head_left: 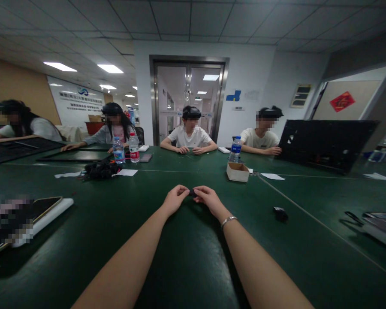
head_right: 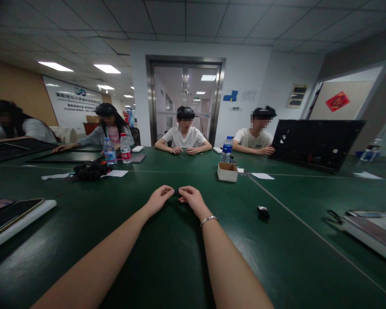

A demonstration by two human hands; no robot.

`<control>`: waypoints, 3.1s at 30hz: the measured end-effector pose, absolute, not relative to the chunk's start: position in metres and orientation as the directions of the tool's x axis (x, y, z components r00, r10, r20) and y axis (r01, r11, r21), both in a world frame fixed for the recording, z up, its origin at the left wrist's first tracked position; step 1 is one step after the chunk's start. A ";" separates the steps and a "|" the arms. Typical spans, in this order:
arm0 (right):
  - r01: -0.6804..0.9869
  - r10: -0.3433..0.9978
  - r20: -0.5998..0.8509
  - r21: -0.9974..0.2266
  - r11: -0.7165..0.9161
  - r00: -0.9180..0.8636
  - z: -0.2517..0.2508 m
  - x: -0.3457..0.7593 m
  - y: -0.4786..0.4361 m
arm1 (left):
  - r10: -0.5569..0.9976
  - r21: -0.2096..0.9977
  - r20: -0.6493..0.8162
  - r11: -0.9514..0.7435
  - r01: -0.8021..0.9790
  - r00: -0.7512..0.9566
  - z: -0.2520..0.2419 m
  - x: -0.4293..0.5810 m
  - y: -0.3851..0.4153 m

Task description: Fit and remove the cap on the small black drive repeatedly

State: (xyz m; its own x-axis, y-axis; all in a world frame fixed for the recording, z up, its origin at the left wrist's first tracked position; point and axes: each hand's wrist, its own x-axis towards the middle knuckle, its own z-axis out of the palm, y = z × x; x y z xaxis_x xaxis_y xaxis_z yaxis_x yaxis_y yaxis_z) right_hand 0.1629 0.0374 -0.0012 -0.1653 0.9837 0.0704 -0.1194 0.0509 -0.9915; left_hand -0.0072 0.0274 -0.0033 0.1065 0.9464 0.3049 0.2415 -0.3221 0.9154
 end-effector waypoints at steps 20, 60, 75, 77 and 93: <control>-0.084 0.978 0.085 -0.994 0.070 -0.192 -0.003 0.162 0.039 | 0.949 0.901 0.289 -0.315 0.298 0.128 -0.006 -0.009 0.028; -0.067 0.971 0.106 -0.993 0.093 -0.216 0.000 0.162 0.036 | 0.960 0.898 0.205 -0.263 0.353 0.194 -0.010 -0.012 0.037; -0.064 0.971 0.109 -0.993 0.097 -0.212 0.000 0.162 0.036 | 0.952 0.892 0.256 -0.300 0.337 0.171 -0.008 -0.010 0.033; -0.061 0.969 0.108 -0.993 0.097 -0.222 0.000 0.162 0.036 | 0.948 0.889 0.253 -0.306 0.340 0.191 -0.010 -0.011 0.034; -0.065 0.967 0.118 -0.992 0.105 -0.225 -0.001 0.162 0.037 | 0.951 0.908 0.252 -0.296 0.295 0.180 -0.008 -0.010 0.033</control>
